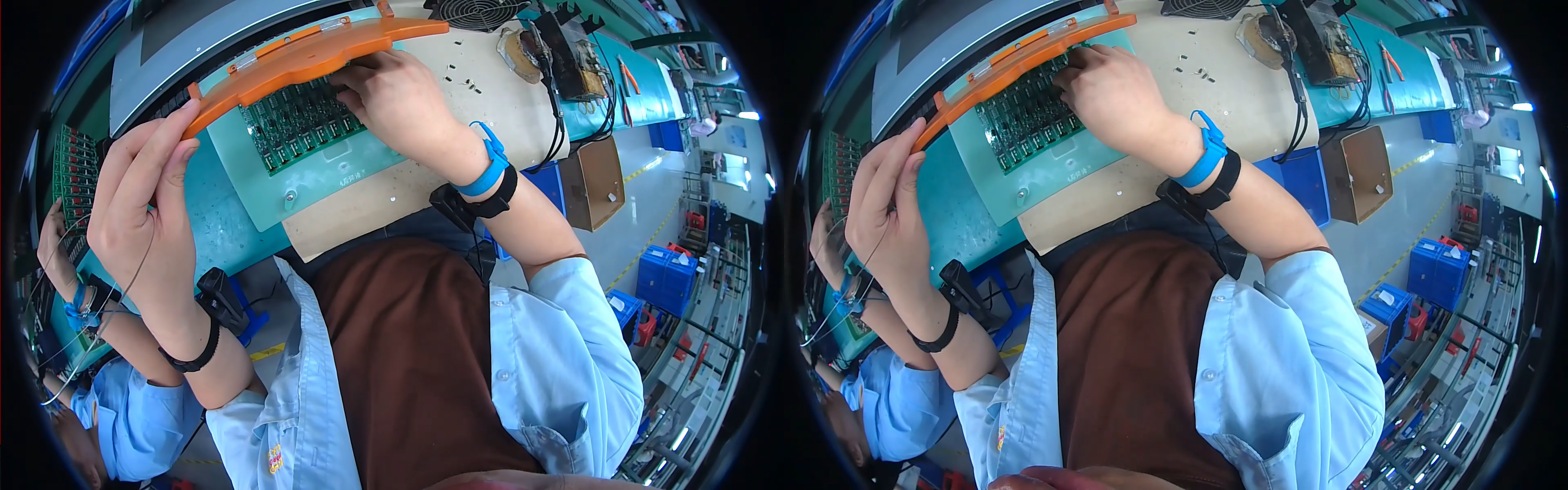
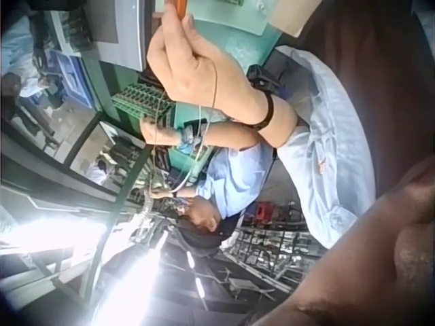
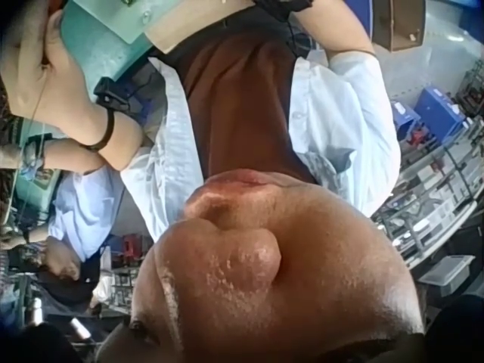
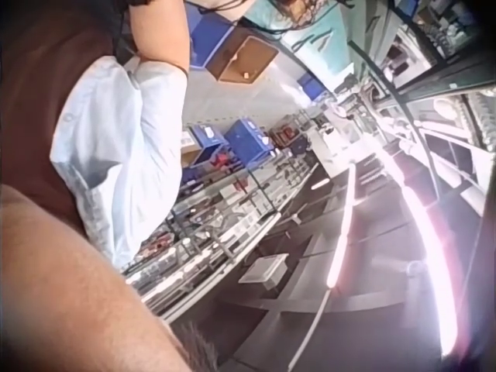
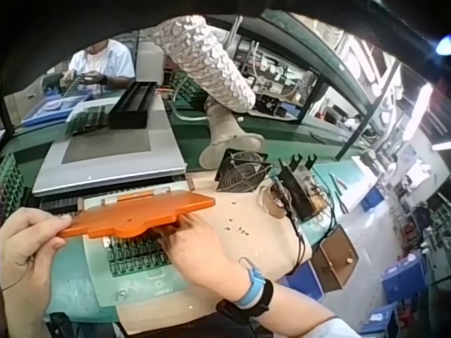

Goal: Soldering electronic components onto a printed circuit board at a factory workstation.

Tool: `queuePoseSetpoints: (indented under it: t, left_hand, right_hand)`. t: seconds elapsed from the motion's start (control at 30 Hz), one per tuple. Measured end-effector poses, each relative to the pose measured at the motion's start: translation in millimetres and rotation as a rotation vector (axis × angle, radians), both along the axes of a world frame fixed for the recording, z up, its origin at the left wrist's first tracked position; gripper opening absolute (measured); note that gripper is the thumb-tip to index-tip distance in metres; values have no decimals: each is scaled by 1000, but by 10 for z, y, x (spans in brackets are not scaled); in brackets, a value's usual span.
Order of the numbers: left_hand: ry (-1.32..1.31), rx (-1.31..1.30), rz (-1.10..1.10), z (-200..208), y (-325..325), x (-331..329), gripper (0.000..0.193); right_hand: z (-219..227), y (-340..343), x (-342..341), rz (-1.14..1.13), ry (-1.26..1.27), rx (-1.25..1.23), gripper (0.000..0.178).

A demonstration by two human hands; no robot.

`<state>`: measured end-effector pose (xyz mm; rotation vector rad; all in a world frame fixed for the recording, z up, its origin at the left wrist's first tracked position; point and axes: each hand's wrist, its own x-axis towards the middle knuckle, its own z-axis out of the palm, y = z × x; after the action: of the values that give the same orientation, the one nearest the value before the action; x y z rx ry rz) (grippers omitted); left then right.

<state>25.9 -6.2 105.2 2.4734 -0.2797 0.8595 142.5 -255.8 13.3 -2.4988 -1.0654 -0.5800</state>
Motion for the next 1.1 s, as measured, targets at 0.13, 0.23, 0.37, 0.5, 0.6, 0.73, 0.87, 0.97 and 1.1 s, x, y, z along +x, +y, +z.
queuePoseSetpoints:
  t: [0.13, 0.23, 0.37, 0.5, 0.6, 0.73, 0.87, 0.97, 1.1]
  left_hand:
    - [-2, 6, -25, -20, 3, 6, 26]
    - [12, 13, -55, -51, 22, -45, 27]
    - [89, 1, -142, -268, 6, -187, 28]
    - [207, 30, -152, -530, -45, -273, 32]
    - [172, 276, -136, -686, -79, -240, 38]
    - [228, 182, -103, -861, -50, -233, 43]
    - [240, 108, -109, -943, -61, -253, 43]
    - [251, 85, -119, -964, -55, -245, 41]
    - [244, 42, -138, -1011, -47, -251, 36]
  right_hand:
    - [128, -143, -61, -31, 47, 12, 20]
    - [232, -358, -145, -85, 258, 103, 23]
    - [152, -675, -284, -205, 665, 547, 25]
    - [-74, -707, -413, -105, 646, 675, 26]
    - [-135, -677, -442, -126, 436, 437, 26]
    - [-124, -607, -506, -163, 257, 265, 24]
    - [-91, -613, -510, -184, 234, 223, 24]
    - [-113, -610, -511, -193, 244, 224, 25]
    - [-132, -596, -506, -202, 250, 242, 28]
